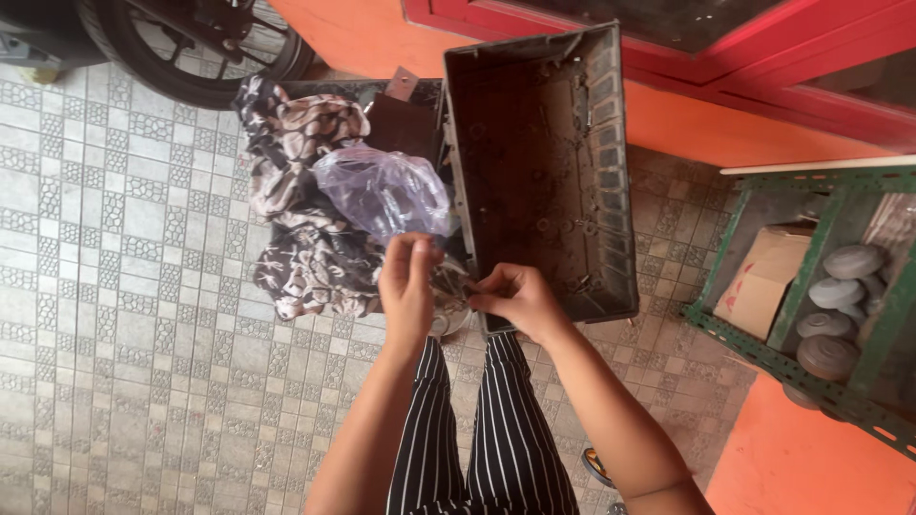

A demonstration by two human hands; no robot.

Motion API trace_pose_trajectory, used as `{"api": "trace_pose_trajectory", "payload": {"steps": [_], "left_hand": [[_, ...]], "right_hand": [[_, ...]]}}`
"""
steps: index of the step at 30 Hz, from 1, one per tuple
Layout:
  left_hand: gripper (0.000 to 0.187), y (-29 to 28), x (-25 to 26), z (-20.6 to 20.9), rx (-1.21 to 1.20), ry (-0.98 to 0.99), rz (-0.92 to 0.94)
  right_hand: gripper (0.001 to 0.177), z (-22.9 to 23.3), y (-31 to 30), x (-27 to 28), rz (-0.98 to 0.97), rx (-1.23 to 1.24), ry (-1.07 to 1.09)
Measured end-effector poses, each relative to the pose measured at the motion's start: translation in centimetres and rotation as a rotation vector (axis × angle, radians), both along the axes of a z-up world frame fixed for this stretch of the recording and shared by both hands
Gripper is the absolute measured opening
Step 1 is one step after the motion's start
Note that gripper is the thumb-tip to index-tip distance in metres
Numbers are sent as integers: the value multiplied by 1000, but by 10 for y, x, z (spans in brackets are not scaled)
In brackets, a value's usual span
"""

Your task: The person sorts small metal parts from a toolbox into a clear plastic container, wiping some pieces with a patterned cloth. They repeatedly pick up items, inspect them, and place them into the container while occasionally wiping the cloth.

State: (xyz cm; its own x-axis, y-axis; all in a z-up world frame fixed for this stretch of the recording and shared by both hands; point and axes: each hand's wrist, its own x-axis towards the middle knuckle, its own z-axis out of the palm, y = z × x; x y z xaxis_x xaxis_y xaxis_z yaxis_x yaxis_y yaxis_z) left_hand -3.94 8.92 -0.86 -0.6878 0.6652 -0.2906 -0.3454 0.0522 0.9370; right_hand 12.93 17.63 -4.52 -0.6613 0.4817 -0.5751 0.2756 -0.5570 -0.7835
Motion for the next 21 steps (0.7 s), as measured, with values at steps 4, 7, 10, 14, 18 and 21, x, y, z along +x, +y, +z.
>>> {"api": "trace_pose_trajectory", "payload": {"steps": [4,7,10,14,18,21], "left_hand": [[18,-26,-23,-7,11,29,25],[20,-38,-28,-10,8,23,10],[21,-44,-25,-10,-24,18,-20],[21,-43,-19,-3,-5,2,-84],[24,-30,-5,12,-143,79,-181],[41,-12,20,33,-96,105,-329]], "right_hand": [[17,17,-18,-16,116,207,-156],[20,28,-27,-13,182,563,-167],[14,31,-29,-7,116,757,-206],[13,33,-21,5,-125,534,-235],[20,45,-25,1,-327,643,-96],[44,61,-39,-9,-337,898,-60]]}}
